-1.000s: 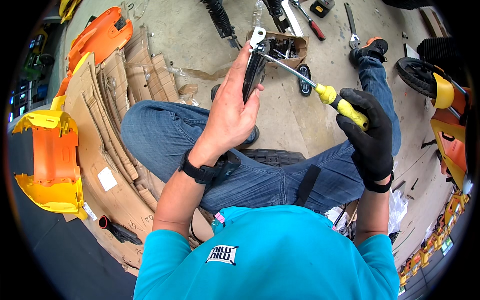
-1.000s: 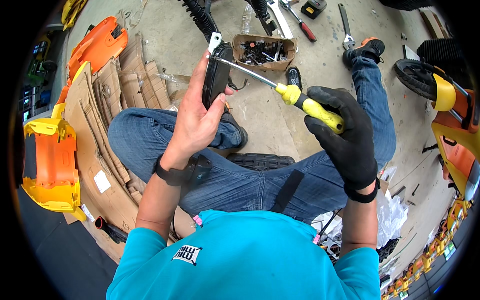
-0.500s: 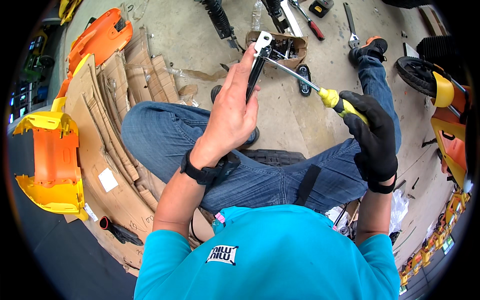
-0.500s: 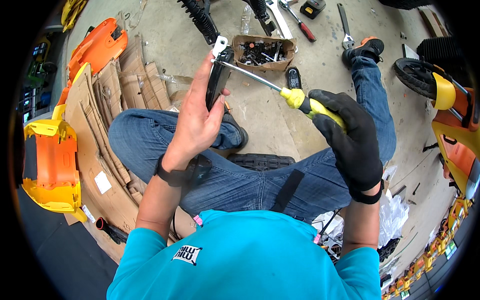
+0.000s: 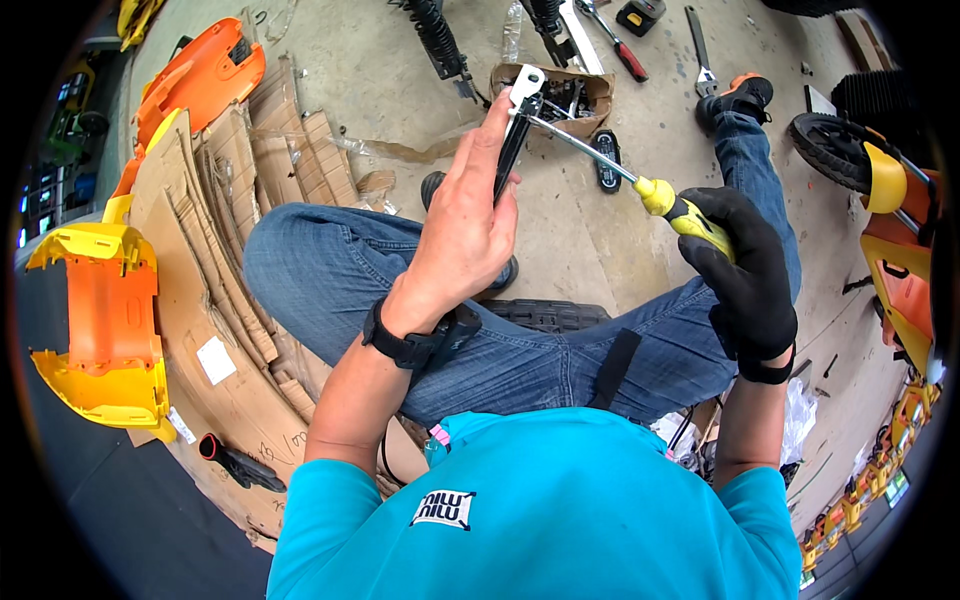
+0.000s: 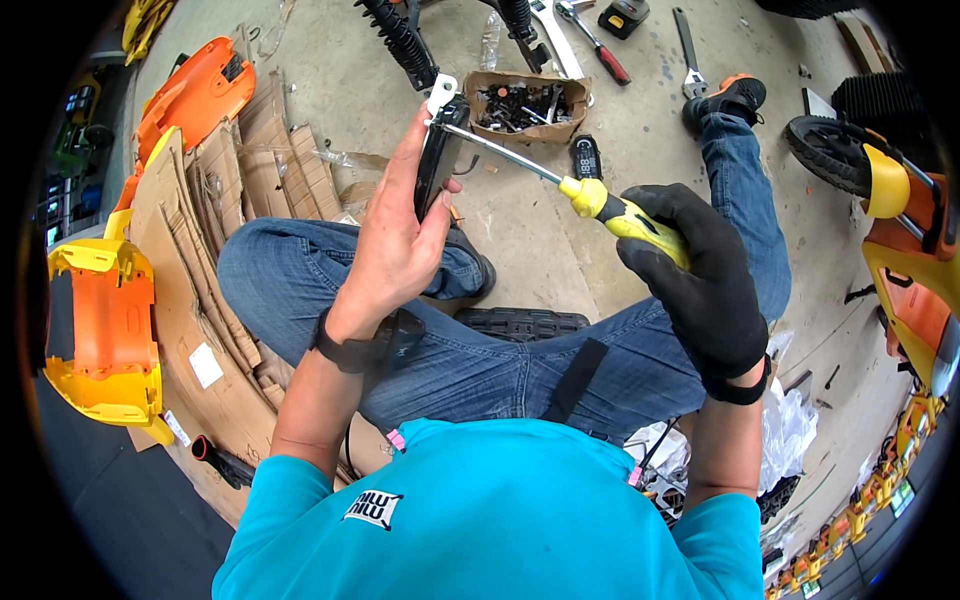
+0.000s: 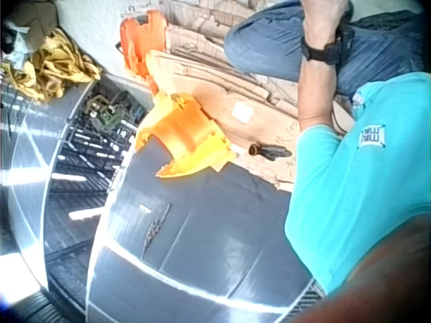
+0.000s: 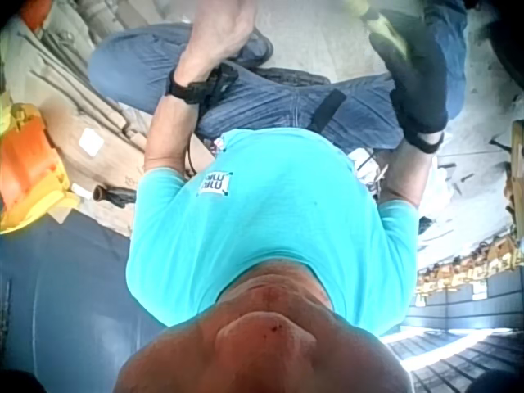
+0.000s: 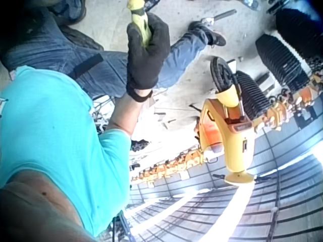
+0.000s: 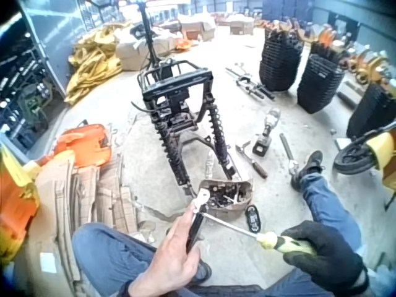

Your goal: The person holds two dashboard display panels, compares them, and then uses a screwdriver to secure a small metal bracket to the back of one of the display units.

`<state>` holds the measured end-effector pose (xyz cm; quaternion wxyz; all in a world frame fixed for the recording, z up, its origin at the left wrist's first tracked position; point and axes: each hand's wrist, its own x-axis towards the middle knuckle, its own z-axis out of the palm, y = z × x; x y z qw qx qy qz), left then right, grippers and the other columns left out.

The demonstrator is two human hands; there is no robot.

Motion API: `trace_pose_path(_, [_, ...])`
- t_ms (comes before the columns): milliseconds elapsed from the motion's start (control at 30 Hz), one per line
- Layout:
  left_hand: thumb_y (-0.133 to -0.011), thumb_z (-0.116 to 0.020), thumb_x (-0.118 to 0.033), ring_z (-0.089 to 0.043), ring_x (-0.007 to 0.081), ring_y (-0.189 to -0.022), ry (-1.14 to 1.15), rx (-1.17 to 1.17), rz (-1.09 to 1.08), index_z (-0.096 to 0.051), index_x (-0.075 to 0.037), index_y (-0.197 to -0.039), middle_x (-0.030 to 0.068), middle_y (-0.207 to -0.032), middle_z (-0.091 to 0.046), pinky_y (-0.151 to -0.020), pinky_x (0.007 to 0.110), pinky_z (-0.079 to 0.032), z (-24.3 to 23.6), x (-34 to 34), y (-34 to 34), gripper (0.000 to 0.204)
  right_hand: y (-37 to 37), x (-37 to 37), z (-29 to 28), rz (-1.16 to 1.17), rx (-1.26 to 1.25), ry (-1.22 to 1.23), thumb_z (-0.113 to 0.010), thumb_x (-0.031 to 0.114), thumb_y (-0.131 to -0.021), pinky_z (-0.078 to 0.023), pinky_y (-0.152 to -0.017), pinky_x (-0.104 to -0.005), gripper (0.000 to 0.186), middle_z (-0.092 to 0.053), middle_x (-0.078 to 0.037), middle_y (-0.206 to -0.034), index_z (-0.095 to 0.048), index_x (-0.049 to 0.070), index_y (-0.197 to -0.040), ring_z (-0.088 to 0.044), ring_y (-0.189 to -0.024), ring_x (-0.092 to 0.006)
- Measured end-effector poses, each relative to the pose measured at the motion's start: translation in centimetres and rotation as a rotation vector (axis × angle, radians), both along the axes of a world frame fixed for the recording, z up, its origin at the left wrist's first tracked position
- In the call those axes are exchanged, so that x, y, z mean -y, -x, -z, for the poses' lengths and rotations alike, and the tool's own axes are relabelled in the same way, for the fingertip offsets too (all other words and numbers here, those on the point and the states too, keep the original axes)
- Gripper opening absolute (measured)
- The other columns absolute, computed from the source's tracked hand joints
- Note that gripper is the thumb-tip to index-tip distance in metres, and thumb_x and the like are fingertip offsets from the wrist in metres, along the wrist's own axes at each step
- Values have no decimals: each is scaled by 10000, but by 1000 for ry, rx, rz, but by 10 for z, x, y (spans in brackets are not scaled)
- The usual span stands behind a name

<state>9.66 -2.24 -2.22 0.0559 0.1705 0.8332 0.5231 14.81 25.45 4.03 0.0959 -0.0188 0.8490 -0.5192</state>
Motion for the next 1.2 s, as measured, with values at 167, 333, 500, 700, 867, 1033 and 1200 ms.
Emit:
trace_pose_path(167, [-852,-465,140,-617,183,-947,1,19,18,-219,-133,-1586,149,-1253,-558,-785,310,-533,-1,0,0,821,2,-9,0,17,155,62,-638,199,-930,-467,-723,-264,310,-640,-47,-922,-652,-2,-1165,-591,-818,-118])
trace_pose_path(333, [-851,-462,142,-609,178,-947,-25,25,33,-224,-132,-1584,148,-1274,-544,-784,307,-532,-2,0,0,818,9,-11,-4,54,343,171,-617,197,-942,-449,-670,-243,318,-641,-35,-894,-652,-3,-1186,-580,-780,-92])
trace_pose_path(500, [-858,-467,134,-604,175,-946,-29,47,30,-219,-130,-1584,134,-1224,-555,-788,307,-531,-1,-1,0,812,5,-4,7,-3,-120,-16,-715,123,-853,-498,-737,-293,300,-649,-81,-964,-666,19,-1130,-612,-854,-151])
trace_pose_path(700, [-875,-477,116,-604,171,-947,-22,43,25,-208,-117,-1585,121,-1160,-564,-809,307,-525,3,-1,0,795,1,-2,6,-49,-444,-265,-795,11,-724,-509,-787,-332,362,-633,-106,-1000,-670,44,-1063,-626,-897,-230])
trace_pose_path(867, [-885,-472,100,-601,164,-945,23,58,-2,-204,-102,-1584,120,-1134,-566,-809,301,-522,8,1,-1,775,-6,10,3,-89,-530,-367,-763,-40,-720,-508,-780,-352,425,-582,-134,-1045,-630,58,-1111,-611,-928,-270])
trace_pose_path(1033, [-887,-464,96,-597,157,-928,31,44,-21,-195,-104,-1586,112,-1117,-563,-799,293,-522,10,2,0,775,-17,21,5,-99,-502,-368,-727,-81,-717,-507,-775,-361,494,-552,-159,-1058,-586,59,-1170,-598,-938,-294])
trace_pose_path(1200, [-890,-458,96,-599,157,-921,41,44,-34,-188,-109,-1588,110,-1113,-560,-791,295,-526,12,3,-1,775,-20,28,5,-59,-515,-336,-752,-51,-718,-515,-789,-359,442,-601,-155,-1049,-610,39,-1126,-621,-943,-291])
